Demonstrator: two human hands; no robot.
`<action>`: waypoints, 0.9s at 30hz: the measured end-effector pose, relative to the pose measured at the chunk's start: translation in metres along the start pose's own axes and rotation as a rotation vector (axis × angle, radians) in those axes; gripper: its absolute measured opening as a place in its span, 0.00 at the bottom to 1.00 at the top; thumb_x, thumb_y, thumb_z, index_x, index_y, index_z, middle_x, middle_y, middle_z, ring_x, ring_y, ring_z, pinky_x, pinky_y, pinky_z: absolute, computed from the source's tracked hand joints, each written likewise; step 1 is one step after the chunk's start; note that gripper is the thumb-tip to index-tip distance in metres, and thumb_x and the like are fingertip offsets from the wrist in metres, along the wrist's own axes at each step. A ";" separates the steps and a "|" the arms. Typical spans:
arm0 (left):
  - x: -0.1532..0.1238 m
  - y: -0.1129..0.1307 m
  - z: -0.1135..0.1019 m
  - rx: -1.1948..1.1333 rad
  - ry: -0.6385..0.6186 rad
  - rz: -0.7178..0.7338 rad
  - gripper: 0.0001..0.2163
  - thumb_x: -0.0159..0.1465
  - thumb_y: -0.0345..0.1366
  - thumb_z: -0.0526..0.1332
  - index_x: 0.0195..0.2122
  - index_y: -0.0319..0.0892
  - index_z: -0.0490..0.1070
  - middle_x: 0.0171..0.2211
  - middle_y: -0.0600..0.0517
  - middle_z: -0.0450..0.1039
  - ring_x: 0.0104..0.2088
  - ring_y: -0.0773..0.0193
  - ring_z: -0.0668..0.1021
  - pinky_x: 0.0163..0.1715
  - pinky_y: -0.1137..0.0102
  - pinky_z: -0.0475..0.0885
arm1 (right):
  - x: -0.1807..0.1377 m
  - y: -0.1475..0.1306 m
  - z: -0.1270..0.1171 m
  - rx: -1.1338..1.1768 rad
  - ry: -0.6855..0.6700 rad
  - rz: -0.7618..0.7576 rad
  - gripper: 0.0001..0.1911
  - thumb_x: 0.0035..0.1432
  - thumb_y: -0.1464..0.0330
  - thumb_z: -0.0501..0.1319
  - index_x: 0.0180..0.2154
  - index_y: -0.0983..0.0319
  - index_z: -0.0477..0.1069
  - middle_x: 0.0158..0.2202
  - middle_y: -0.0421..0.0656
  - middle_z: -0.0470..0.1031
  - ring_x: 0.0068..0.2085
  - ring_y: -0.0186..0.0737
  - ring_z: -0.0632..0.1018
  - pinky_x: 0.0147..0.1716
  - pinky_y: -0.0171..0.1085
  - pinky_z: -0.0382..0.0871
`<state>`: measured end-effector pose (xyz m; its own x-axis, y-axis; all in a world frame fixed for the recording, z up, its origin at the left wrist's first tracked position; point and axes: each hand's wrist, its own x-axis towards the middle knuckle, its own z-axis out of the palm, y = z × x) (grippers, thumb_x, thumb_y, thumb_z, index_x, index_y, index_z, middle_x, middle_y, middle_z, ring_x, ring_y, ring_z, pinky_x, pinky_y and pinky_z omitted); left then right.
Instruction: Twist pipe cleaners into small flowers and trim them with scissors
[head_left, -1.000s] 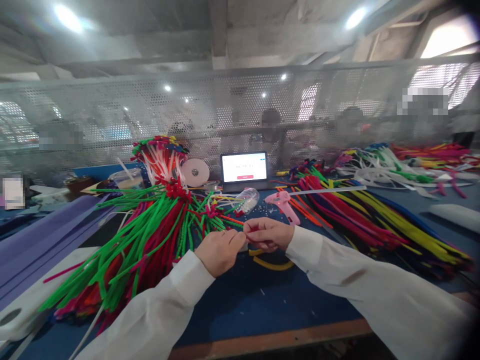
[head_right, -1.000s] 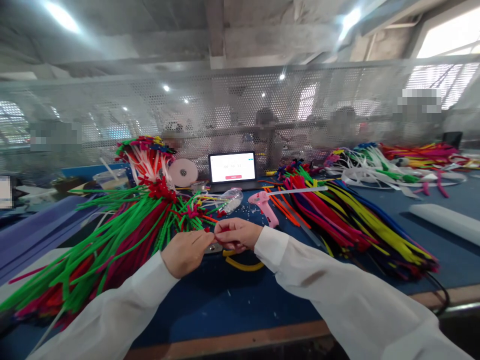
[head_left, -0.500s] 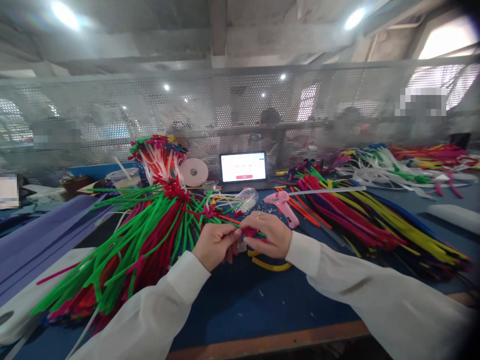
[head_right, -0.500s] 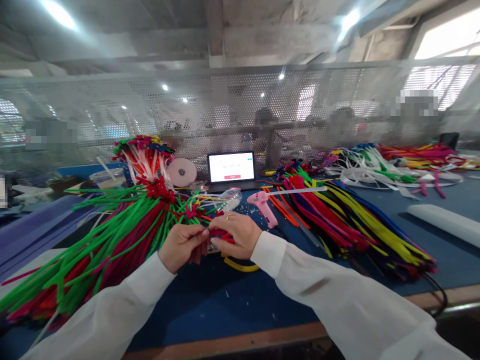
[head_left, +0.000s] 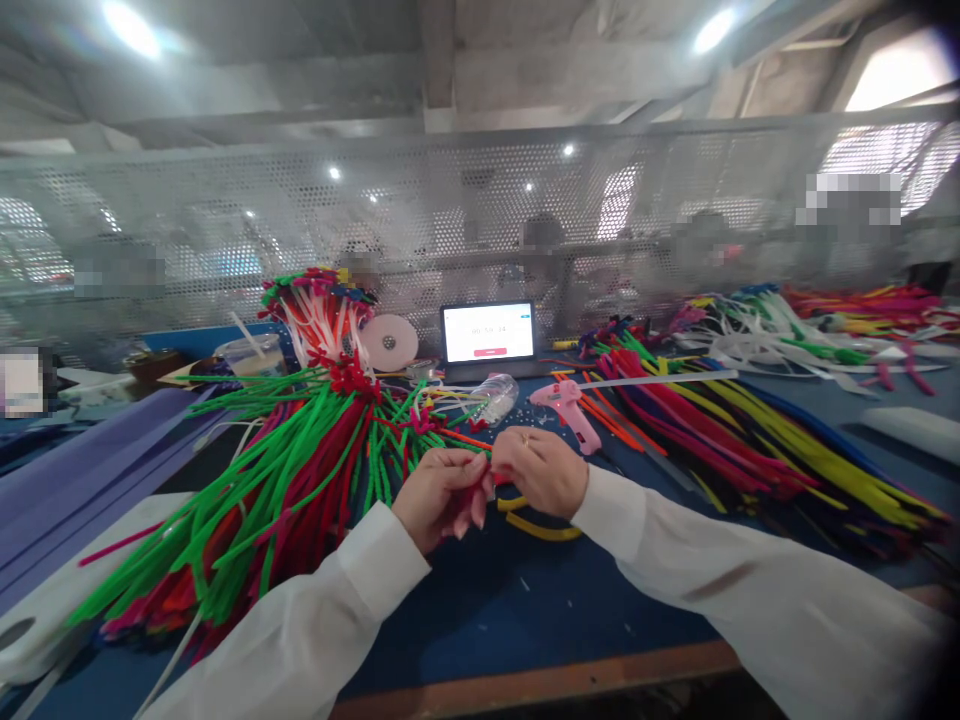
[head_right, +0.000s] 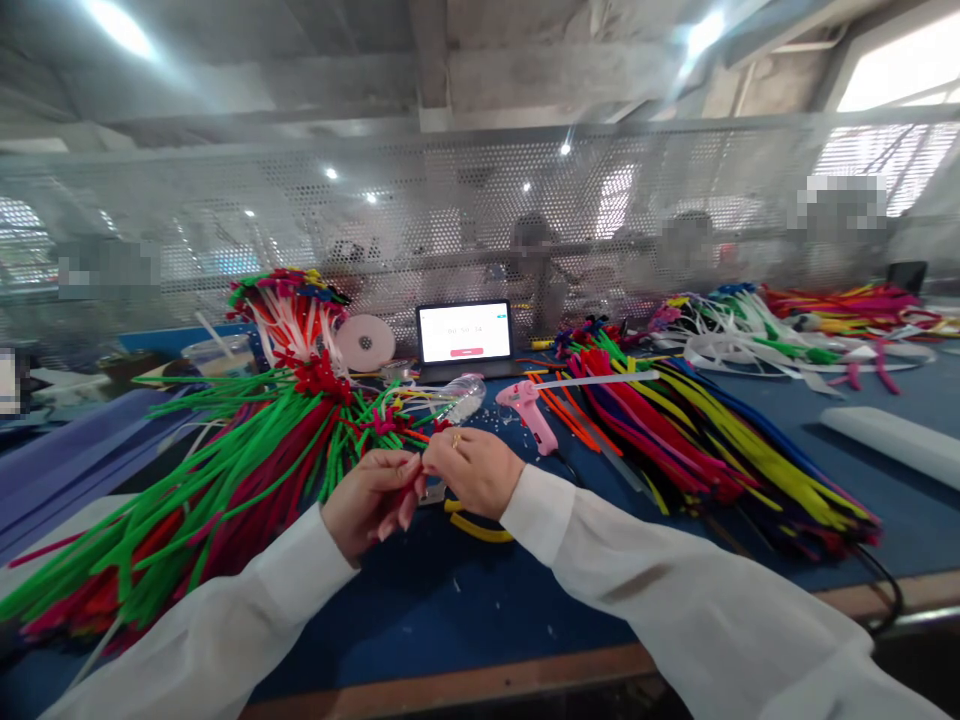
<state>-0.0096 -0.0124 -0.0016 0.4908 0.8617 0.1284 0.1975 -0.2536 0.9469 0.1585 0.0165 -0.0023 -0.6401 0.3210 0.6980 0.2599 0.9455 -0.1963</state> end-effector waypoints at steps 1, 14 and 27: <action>0.001 0.000 0.001 -0.089 -0.044 -0.029 0.16 0.59 0.45 0.45 0.22 0.39 0.60 0.10 0.56 0.62 0.06 0.73 0.59 0.05 0.78 0.50 | 0.000 0.001 -0.002 -0.089 -0.018 -0.099 0.08 0.56 0.71 0.47 0.28 0.61 0.61 0.27 0.43 0.68 0.29 0.35 0.67 0.31 0.37 0.60; -0.008 0.000 -0.008 0.815 0.156 0.430 0.13 0.59 0.35 0.47 0.24 0.39 0.67 0.19 0.50 0.69 0.20 0.68 0.71 0.20 0.75 0.63 | 0.002 0.002 0.013 0.827 -0.213 0.436 0.12 0.56 0.60 0.48 0.29 0.63 0.55 0.19 0.35 0.60 0.19 0.28 0.64 0.20 0.29 0.59; -0.003 -0.002 -0.011 0.633 0.134 0.250 0.12 0.58 0.38 0.49 0.24 0.39 0.67 0.21 0.48 0.70 0.22 0.66 0.72 0.21 0.74 0.65 | 0.001 0.010 0.006 0.247 -0.132 0.295 0.14 0.59 0.62 0.43 0.31 0.63 0.61 0.24 0.42 0.67 0.27 0.33 0.69 0.28 0.34 0.62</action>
<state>-0.0210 -0.0093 -0.0008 0.4849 0.7808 0.3941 0.5694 -0.6239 0.5353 0.1559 0.0267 -0.0079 -0.6554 0.5697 0.4958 0.2751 0.7915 -0.5457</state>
